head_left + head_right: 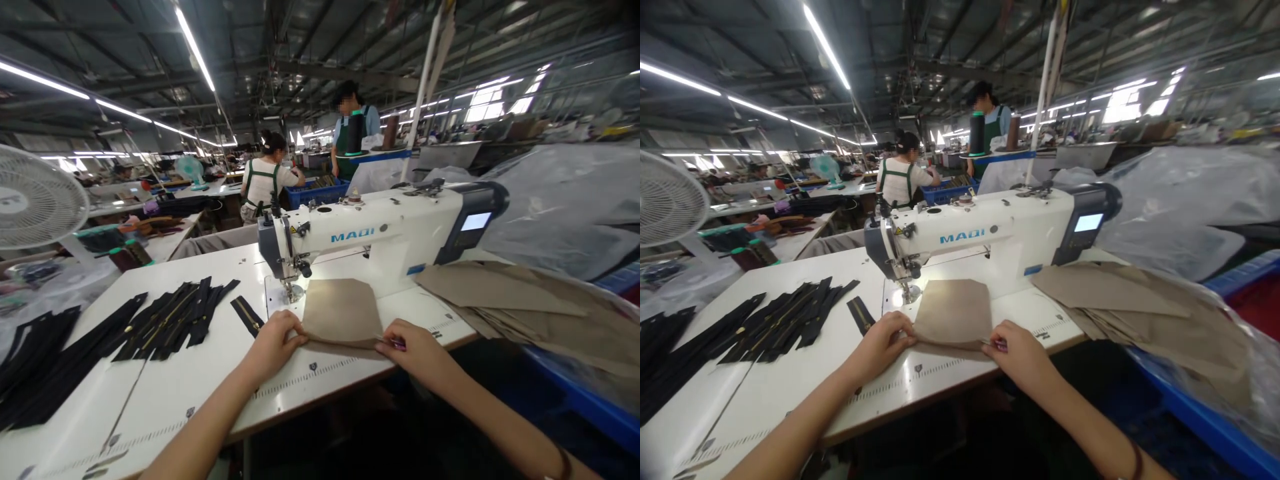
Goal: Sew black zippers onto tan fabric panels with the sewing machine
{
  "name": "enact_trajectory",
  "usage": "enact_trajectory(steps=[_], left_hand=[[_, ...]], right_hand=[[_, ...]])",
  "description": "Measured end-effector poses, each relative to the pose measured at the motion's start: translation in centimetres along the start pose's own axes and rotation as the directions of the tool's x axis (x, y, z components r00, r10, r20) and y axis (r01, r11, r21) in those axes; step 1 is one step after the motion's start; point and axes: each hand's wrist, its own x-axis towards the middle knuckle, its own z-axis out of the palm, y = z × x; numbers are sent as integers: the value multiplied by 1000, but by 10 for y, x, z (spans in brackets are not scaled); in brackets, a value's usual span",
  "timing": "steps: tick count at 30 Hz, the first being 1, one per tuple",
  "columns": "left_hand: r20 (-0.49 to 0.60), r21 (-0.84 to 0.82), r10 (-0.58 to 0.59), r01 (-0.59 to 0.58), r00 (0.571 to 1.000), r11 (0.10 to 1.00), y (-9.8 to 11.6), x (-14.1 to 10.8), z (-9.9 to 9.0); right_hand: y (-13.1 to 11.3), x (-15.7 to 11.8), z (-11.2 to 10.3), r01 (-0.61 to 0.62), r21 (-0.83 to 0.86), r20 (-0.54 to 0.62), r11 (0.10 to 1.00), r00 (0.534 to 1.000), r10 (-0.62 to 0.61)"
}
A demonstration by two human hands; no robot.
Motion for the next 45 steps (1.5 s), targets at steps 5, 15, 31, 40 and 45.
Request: enact_trajectory(steps=[5,15,31,40,45], left_hand=[[1,-12,-1,1,1000,1000,3,-1,0],[-25,15,-34,35,999,999,2,-3,4],[-74,267,16,5,997,964,17,-10,17],[13,580,171,-147,985,801,31,0,20],[-35,569,75,-42,997,821,27,26,22]], right_hand=[[-1,6,-10,-23,-5,49,1000,999,23],[1,10,-6,-39,-106,63,994,997,46],[12,-3,12,150,-144,14,978,989,-149],[5,-27,23,374,-386,-37,843,907,-419],[-7,-44,57,517,-427,32,742,829,-559]])
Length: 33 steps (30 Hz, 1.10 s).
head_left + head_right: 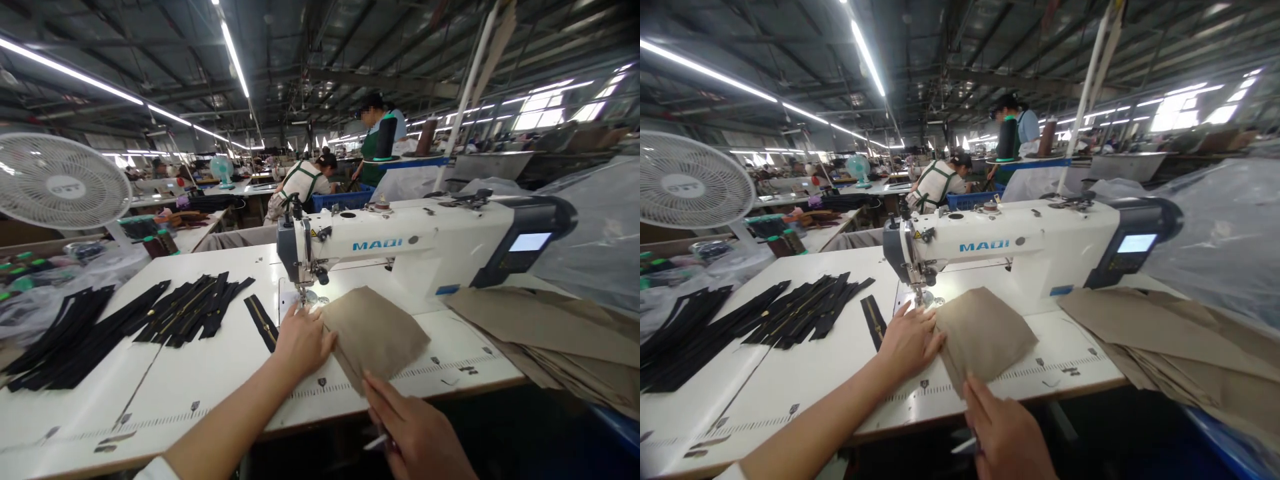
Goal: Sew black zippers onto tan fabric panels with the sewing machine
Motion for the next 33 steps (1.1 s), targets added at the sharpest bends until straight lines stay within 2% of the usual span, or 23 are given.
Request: enact_trajectory(steps=[3,6,8,10,13,15,17,22,25,29,31,33], left_hand=[[61,-19,-51,53,997,998,3,8,2],[169,-45,-67,76,983,996,9,7,4],[244,-67,-65,83,968,994,10,3,6],[290,-96,-39,70,956,993,8,0,7],[311,-145,16,31,950,989,1,-2,9],[305,-181,38,18,952,983,-4,-3,9],[281,-217,54,9,958,976,-9,-2,8],[257,-248,75,-9,964,969,-20,-4,5],[193,-240,53,-6,980,971,-20,-6,2],[188,-243,124,-76,974,967,-24,-13,-2],[156,-159,68,-43,985,986,-35,-24,-5],[67,-21,-32,33,997,999,-51,-44,-7]], right_hand=[[-9,-5,13,18,28,-82,999,997,-16],[-1,2,5,71,138,-88,988,994,-59],[12,19,-10,44,253,-23,967,999,-39],[29,46,-24,-57,334,23,941,998,52],[52,89,-27,31,394,50,919,997,-55],[61,107,-18,93,426,129,900,978,-162],[64,113,-7,112,423,184,899,961,-206],[60,104,7,128,346,176,929,964,-198],[58,103,7,127,320,174,939,966,-190],[56,103,4,134,327,162,936,967,-196],[56,102,5,123,317,170,940,968,-184],[56,100,7,112,307,191,945,966,-177]])
